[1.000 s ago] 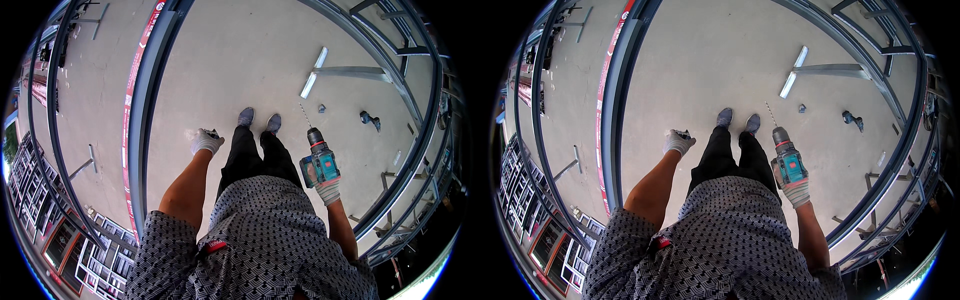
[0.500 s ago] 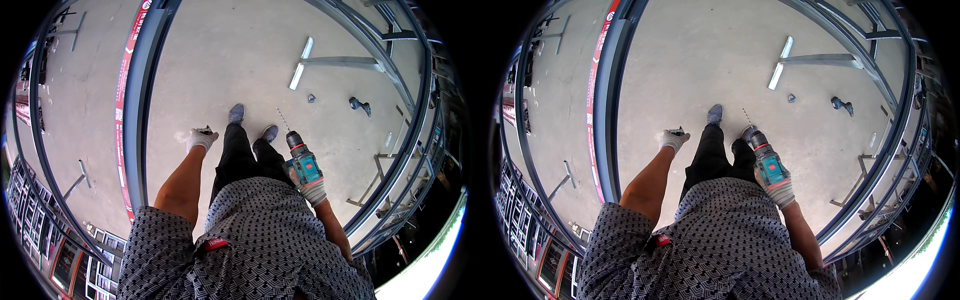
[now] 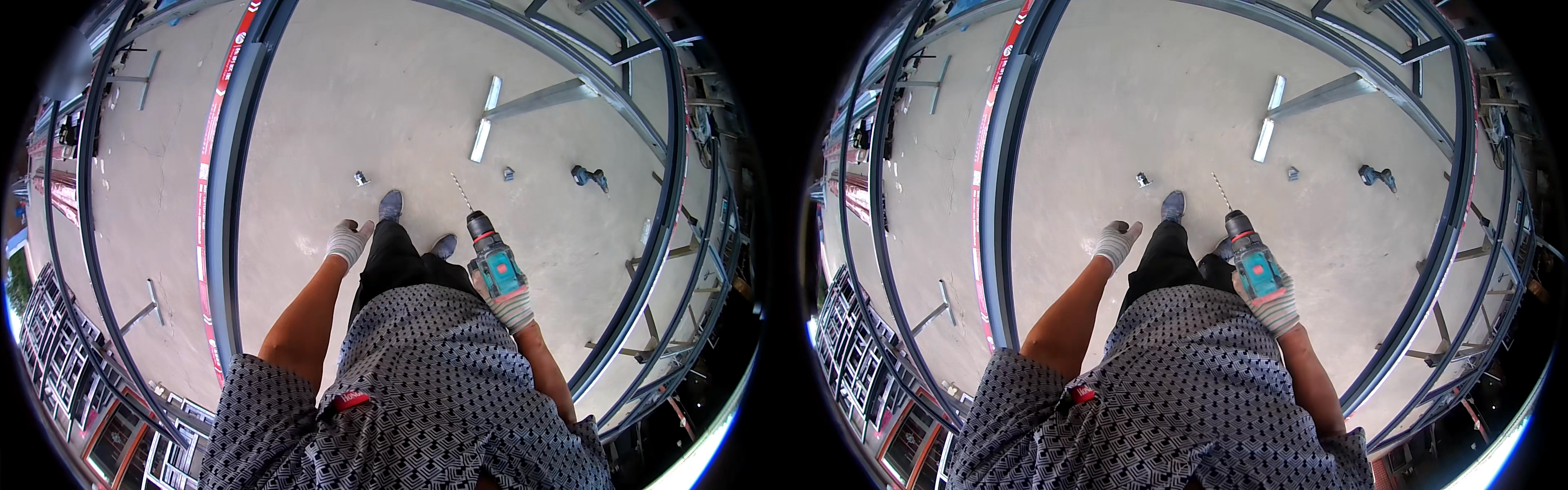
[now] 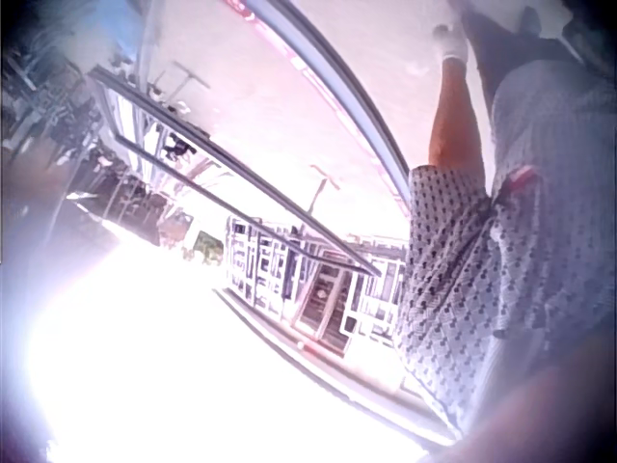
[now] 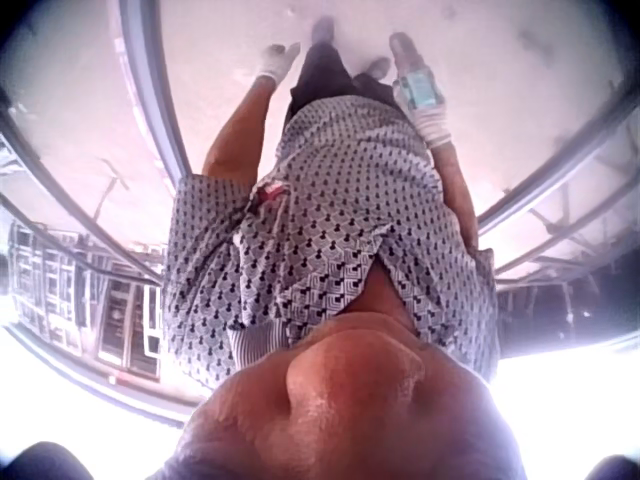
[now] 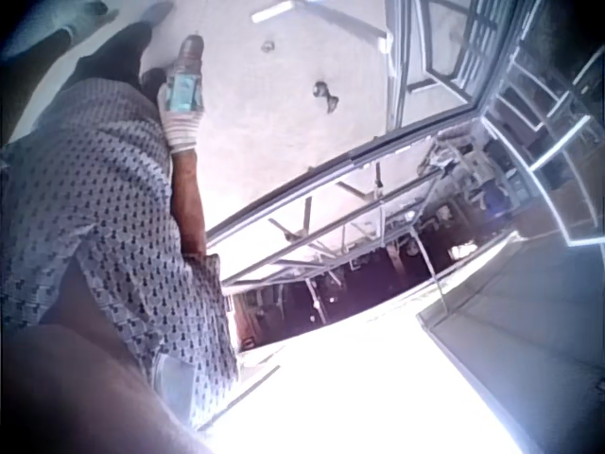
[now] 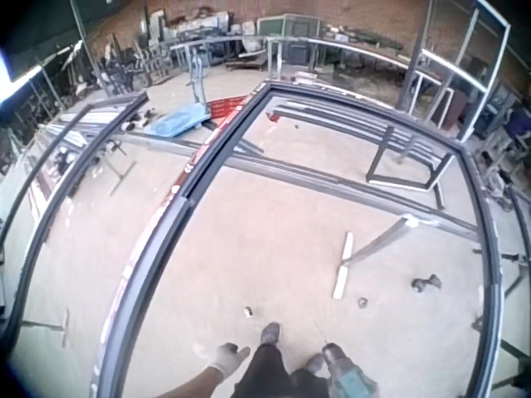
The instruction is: The person uses a cordless drill to create holes in a large metal window frame resting on a stand. They position a small metal bracket over the frame and drill through it, repeating the process at different locations along the frame's edge.
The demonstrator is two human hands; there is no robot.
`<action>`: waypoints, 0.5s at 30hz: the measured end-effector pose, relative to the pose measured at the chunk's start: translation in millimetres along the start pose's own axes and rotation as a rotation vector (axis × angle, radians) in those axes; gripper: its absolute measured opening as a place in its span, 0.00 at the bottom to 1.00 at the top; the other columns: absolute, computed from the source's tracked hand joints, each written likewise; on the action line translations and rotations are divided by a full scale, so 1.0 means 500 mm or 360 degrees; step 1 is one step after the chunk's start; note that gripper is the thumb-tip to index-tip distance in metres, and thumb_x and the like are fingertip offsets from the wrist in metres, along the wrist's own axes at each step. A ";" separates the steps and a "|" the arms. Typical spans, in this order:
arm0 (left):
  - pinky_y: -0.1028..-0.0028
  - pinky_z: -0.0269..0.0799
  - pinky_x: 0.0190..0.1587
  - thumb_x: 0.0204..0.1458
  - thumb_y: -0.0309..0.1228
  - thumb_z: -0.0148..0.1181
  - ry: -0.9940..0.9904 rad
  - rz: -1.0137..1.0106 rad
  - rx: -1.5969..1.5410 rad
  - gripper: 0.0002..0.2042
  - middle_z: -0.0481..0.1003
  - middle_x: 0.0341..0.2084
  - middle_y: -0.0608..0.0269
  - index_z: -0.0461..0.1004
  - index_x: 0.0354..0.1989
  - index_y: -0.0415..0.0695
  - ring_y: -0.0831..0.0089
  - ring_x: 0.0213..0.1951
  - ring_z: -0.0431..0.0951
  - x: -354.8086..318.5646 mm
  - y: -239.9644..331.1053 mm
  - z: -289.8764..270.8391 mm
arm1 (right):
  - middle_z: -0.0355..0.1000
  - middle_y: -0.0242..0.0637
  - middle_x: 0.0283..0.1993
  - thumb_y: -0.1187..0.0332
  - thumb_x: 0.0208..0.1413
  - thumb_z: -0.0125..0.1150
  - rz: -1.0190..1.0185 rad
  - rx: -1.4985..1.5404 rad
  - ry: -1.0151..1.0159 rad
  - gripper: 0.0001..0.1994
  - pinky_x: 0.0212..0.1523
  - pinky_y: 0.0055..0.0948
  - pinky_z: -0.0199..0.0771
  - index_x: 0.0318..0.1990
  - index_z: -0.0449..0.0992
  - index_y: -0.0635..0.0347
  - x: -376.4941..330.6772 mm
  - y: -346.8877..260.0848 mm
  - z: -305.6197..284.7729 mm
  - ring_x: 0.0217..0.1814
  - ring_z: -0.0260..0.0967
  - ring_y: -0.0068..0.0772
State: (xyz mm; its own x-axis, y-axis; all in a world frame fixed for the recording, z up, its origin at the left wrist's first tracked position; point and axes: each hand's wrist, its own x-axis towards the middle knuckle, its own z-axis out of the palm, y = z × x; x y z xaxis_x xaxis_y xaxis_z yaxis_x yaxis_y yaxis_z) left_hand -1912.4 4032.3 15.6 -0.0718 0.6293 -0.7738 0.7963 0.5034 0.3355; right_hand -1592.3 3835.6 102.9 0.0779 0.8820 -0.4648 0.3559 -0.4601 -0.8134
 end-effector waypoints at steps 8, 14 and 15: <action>0.62 0.70 0.63 0.65 0.57 0.58 -0.0691 0.0615 -0.0635 0.33 0.79 0.54 0.48 0.73 0.61 0.35 0.61 0.56 0.79 -0.196 0.241 0.086 | 0.75 0.44 0.56 0.59 0.72 0.52 -0.0122 0.0345 0.0113 0.18 0.61 0.52 0.77 0.60 0.71 0.62 -0.056 0.037 -0.021 0.59 0.74 0.45; 0.57 0.70 0.65 0.63 0.63 0.55 -0.1326 0.0840 -0.1189 0.40 0.77 0.53 0.48 0.70 0.62 0.32 0.58 0.57 0.78 -0.338 0.378 0.123 | 0.74 0.48 0.60 0.55 0.72 0.53 0.0043 0.1967 0.0012 0.19 0.61 0.58 0.76 0.61 0.72 0.56 -0.068 0.028 -0.022 0.61 0.74 0.52; 0.57 0.71 0.65 0.63 0.63 0.55 -0.1405 0.0847 -0.1247 0.40 0.77 0.53 0.48 0.70 0.62 0.32 0.58 0.56 0.78 -0.358 0.395 0.125 | 0.73 0.48 0.61 0.55 0.72 0.54 0.0013 0.2083 -0.0037 0.19 0.61 0.58 0.76 0.61 0.72 0.55 -0.068 0.019 -0.026 0.62 0.74 0.53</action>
State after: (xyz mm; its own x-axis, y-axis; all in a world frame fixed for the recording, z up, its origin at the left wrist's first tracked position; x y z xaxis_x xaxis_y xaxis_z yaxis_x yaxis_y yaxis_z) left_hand -1704.6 3982.2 186.8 0.8008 0.4079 -0.4386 0.0209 0.7128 0.7011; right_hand -1579.6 3802.7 115.7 0.0552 0.8827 -0.4667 -0.8087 -0.2346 -0.5394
